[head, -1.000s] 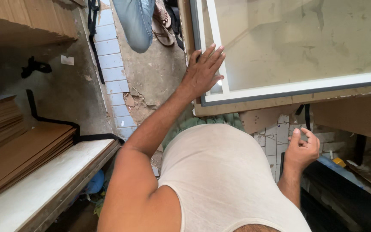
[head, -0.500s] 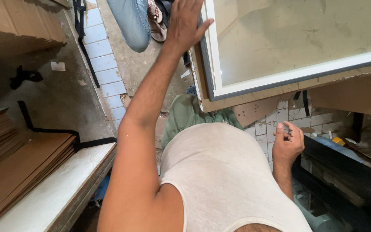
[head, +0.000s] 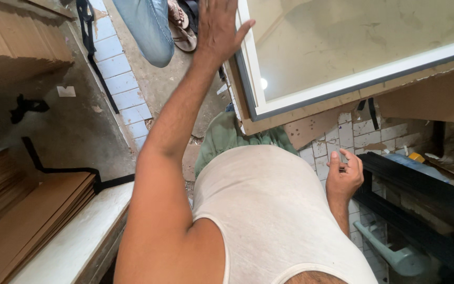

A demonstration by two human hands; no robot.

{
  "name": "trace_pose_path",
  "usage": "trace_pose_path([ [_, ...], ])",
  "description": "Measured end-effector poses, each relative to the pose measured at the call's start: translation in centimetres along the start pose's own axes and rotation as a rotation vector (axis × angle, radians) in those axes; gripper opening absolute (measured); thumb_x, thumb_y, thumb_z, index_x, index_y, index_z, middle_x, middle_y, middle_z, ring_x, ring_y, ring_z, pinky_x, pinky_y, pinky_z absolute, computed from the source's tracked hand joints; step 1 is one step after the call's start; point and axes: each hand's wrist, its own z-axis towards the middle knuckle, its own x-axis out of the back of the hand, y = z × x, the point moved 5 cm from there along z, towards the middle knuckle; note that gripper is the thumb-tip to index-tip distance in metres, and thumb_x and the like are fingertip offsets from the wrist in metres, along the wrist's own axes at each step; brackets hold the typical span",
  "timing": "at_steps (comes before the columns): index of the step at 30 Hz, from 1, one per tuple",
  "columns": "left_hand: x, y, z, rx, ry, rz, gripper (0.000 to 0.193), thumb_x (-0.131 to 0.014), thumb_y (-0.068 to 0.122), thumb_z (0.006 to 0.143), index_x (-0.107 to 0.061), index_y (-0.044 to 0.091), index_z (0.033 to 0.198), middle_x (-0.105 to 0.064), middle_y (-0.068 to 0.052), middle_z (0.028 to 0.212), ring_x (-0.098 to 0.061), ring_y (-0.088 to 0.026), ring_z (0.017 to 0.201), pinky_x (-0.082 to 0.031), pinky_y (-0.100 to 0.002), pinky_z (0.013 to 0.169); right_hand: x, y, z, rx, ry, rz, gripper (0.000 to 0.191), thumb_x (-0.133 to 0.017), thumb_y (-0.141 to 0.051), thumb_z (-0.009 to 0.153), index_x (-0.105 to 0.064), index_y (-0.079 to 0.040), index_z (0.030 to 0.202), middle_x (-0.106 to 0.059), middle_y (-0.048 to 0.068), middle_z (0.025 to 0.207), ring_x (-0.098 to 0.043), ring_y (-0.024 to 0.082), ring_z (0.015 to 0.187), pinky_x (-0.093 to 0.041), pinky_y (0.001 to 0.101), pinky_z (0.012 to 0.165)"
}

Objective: The person assembles a window frame by placing white plastic strips along the edges of a glass pane. They use scissors to cut the strips to length and press them into place around the frame.

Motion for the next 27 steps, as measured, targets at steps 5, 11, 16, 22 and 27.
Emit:
trace_pose_path([
  [5, -1.0, 4.5, -5.3, -0.111, -0.272, 0.004, 0.066, -0.072, 0.047, 0.101, -0.055, 0.0, 0.144, -0.045, -0.018, 0.155, -0.03, -0.031, 0.15, -0.014, -0.056, 0.124, -0.2, -0.6, 0.6, 0.026, -0.004, -0.009, 0.027, -0.071, -0.019, 0.107, -0.069, 0.004, 0.122, -0.065, 0.017, 0.122, -0.074, 0.018, 0.08, -0.055, 0.0274, 0.066],
  [11, 0.4, 4.7, -7.9, -0.107, -0.213, 0.069, 0.065, -0.072, 0.045, 0.102, -0.054, 0.003, 0.148, -0.046, -0.012, 0.157, -0.031, -0.026, 0.152, -0.016, -0.051, 0.127, -0.9, -2.1, 1.7, 0.084, -0.041, 0.035, 0.026, -0.073, -0.016, 0.107, -0.069, 0.004, 0.122, -0.065, 0.018, 0.125, -0.073, 0.018, 0.082, -0.056, 0.0275, 0.066],
  [16, 0.6, 4.3, -7.9, -0.081, -0.235, 0.058, 0.068, -0.073, 0.044, 0.1, -0.052, 0.002, 0.149, -0.045, -0.013, 0.158, -0.032, -0.027, 0.151, -0.02, -0.049, 0.126, -1.5, -4.1, 2.6, 0.136, -0.073, 0.047, 0.024, -0.074, -0.015, 0.105, -0.07, 0.003, 0.121, -0.066, 0.018, 0.125, -0.073, 0.017, 0.084, -0.057, 0.0271, 0.066],
  [22, 0.7, 4.3, -8.1, -0.079, -0.229, 0.041, 0.07, -0.072, 0.045, 0.103, -0.047, 0.003, 0.153, -0.04, -0.012, 0.162, -0.029, -0.027, 0.154, -0.022, -0.049, 0.126, -2.7, -7.6, 3.5, 0.247, -0.125, 0.155, 0.02, -0.071, -0.012, 0.106, -0.072, 0.003, 0.118, -0.068, 0.018, 0.122, -0.071, 0.017, 0.084, -0.06, 0.0275, 0.068],
  [27, 0.6, 4.8, -8.3, -0.065, -0.335, 0.012, 0.09, -0.072, 0.062, 0.098, -0.042, 0.001, 0.156, -0.033, -0.014, 0.166, -0.021, -0.029, 0.157, -0.018, -0.055, 0.125, -5.7, -9.3, 5.1, 0.185, -0.241, 0.406, 0.013, -0.063, -0.007, 0.109, -0.071, 0.003, 0.11, -0.067, 0.014, 0.115, -0.071, 0.014, 0.082, -0.062, 0.026, 0.069],
])
